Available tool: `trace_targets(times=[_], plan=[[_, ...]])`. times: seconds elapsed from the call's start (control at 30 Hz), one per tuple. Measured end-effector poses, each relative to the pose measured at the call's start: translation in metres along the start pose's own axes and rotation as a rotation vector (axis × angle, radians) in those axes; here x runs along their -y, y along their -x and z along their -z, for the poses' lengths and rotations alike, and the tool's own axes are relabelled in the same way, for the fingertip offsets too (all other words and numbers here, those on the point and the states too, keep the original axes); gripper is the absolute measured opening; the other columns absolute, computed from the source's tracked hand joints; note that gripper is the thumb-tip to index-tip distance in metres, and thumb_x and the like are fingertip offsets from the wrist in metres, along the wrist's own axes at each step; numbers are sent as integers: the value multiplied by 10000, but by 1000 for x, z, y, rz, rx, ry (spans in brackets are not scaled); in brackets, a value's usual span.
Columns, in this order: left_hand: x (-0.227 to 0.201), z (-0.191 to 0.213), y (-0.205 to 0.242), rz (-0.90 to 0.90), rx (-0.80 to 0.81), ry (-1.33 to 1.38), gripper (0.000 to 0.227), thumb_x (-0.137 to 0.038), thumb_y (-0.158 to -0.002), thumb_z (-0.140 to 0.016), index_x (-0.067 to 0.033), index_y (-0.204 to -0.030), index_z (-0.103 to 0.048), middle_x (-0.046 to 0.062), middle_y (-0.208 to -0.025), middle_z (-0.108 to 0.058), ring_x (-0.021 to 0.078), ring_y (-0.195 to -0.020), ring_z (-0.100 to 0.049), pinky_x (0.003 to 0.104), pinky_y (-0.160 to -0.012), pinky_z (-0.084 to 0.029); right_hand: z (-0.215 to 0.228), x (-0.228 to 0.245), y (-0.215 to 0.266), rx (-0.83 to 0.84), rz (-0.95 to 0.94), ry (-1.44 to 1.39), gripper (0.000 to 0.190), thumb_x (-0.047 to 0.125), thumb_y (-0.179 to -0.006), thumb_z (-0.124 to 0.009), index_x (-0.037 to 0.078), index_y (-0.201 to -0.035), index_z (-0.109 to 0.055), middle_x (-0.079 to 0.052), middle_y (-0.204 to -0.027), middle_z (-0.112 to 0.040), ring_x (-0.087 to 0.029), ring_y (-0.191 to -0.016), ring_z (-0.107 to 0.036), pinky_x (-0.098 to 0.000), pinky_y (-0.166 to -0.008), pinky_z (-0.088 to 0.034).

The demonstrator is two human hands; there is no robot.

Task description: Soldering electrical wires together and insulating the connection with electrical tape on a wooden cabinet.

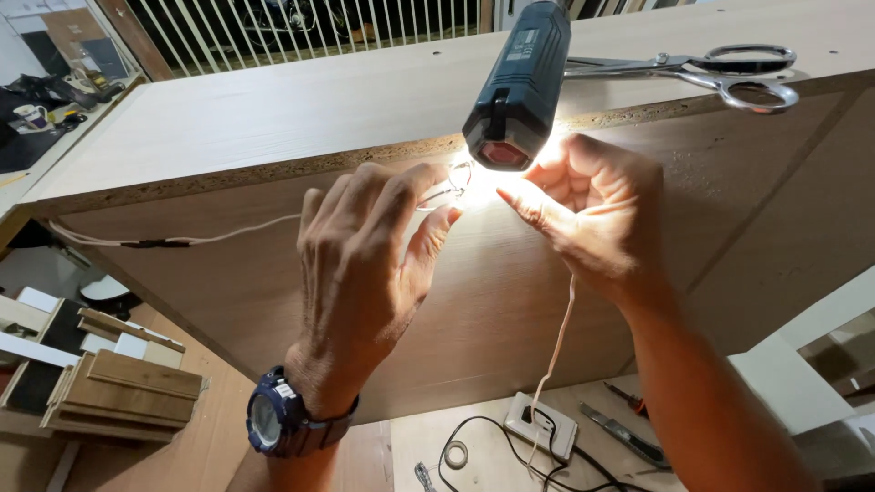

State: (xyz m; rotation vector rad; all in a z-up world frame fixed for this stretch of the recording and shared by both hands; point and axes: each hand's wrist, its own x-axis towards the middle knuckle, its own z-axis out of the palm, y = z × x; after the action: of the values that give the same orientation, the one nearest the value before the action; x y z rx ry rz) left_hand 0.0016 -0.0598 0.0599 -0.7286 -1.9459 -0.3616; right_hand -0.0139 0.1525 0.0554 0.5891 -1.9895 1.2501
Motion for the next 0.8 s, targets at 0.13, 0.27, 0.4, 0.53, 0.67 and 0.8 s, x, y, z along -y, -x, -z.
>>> trace_targets(times=[0.13, 0.27, 0.4, 0.53, 0.67, 0.8], plan=[[-1, -1, -9, -3, 39, 8, 382, -191, -962, -842, -134, -1288, -653, 49, -1075, -663, 245, -901, -597, 387, -762, -375, 1, -3, -4, -52, 7, -44, 230, 10, -897, -880, 25, -858, -654, -75, -784, -701, -101, -661, -666, -218, -592, -574], [4, -6, -10, -26, 86, -37, 582, -175, -871, -919, -148, -1364, -610, 55, -1141, -672, 237, -949, -613, 402, -789, -396, 3, -12, -5, -67, 34, -103, 302, -89, -896, -865, 23, -908, -585, -85, -849, -691, -85, -699, -653, -190, -648, -571], [4, -7, -10, -21, 140, -74, 656, -113, -878, -859, -194, -1451, -551, 66, -1138, -639, 246, -947, -582, 398, -788, -366, 4, -8, -6, -42, 45, -18, 236, 4, -898, -887, -5, -898, -651, -87, -821, -685, -111, -695, -654, -229, -634, -578], [11, -10, -4, -18, 189, -105, 804, 15, -897, -782, -295, -1570, -469, 35, -1082, -568, 212, -948, -523, 378, -826, -355, 2, -2, -5, -4, 68, -28, 272, -5, -900, -901, 19, -822, -642, -58, -766, -675, -80, -657, -624, -208, -607, -558], [9, -4, -9, -66, 151, -62, 665, -25, -869, -811, -245, -1454, -584, 72, -1188, -643, 232, -939, -576, 413, -812, -370, 2, -3, -2, 0, 50, 3, 280, 8, -878, -918, 16, -810, -646, -77, -790, -710, -85, -661, -640, -211, -603, -565], [7, -3, -9, -100, 138, -90, 591, -3, -799, -816, -194, -1326, -630, 76, -1130, -616, 249, -922, -568, 416, -773, -381, 5, -4, 0, -1, 0, 17, 272, 28, -876, -923, 33, -814, -657, -52, -783, -704, -66, -650, -616, -202, -598, -538]])
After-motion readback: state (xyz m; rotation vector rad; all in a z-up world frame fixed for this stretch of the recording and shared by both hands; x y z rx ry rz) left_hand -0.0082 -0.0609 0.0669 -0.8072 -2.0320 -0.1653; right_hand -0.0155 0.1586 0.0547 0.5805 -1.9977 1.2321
